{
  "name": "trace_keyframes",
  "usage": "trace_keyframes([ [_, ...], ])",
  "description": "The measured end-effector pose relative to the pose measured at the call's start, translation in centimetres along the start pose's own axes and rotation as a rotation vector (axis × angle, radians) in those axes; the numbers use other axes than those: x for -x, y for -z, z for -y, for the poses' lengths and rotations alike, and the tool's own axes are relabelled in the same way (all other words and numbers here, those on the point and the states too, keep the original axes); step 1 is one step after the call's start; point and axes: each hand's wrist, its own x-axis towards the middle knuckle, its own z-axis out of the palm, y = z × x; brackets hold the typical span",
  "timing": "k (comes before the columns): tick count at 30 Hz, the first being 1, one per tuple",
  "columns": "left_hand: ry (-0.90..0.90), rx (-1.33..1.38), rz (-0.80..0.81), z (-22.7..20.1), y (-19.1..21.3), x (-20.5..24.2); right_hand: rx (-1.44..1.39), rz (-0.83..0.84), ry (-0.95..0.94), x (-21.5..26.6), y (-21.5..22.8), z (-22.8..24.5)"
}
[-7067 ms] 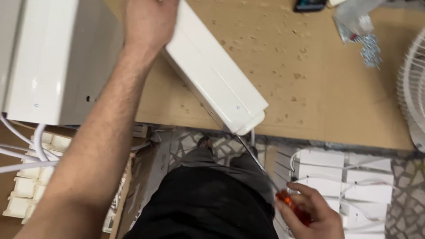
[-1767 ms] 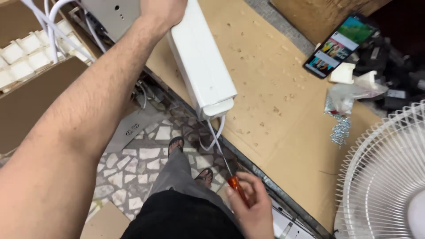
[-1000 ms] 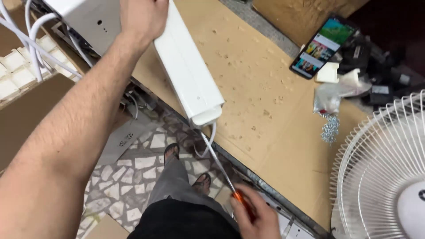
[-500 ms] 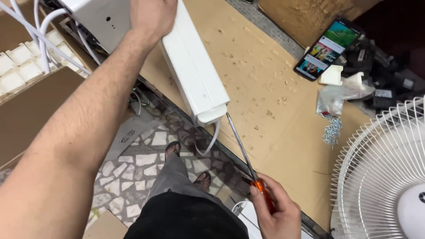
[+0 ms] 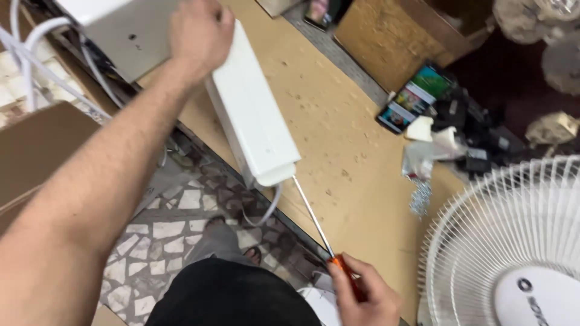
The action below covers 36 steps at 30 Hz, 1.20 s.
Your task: The person picks up a white plastic cover and places it on a white electrical box on the table. Using a screwdriver, they fasten the cover to the box by driving screws into the side. The person then picks up the assembled unit and moves it to a stack of similar boxes on the floor.
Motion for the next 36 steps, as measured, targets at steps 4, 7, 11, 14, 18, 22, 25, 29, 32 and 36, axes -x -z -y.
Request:
trace_keyframes([
  [4,0.134,0.037,-0.014,-0.8,-0.1,0.5,-0.99,0.373,-0.906,1.2,-0.3,-5.5],
  [7,0.201,0.056,-0.006,-1.5,1.1,0.0,-0.923,0.329,-0.793,0.7,-1.1,-4.5],
  [11,0.176,0.122,0.059,-1.8,1.9,-0.7,-0.064,-0.093,0.025,6.0,-5.5,-11.4],
  [14,0.22,0.166,0.131,-1.3,0.2,-1.0,-0.282,0.076,-0.566,4.3,-4.3,-7.1],
  [18,0.031,0.044,0.035,0.7,-0.1,0.3,-0.699,0.313,-0.896,2.5,-1.4,-3.7],
  [22,0.075,0.178,0.089,0.8,-1.3,-1.8,-0.22,0.023,-0.448,1.3,-3.3,3.4],
  [25,0.043,0.186,0.027,1.7,-2.8,0.3,-0.171,0.105,-0.471,1.4,-2.9,3.5],
  [29,0.065,0.184,-0.009,1.6,-1.8,1.4,-1.002,0.285,-0.929,0.0,-0.2,1.4],
  [32,0.034,0.206,-0.001,1.0,-1.0,-1.6,-0.178,0.078,-0.303,-0.2,-2.1,5.6],
  [36,0.149,0.235,0.138,3.5,-3.9,-0.6,0.248,-0.029,0.083,-1.1,-2.4,7.6],
])
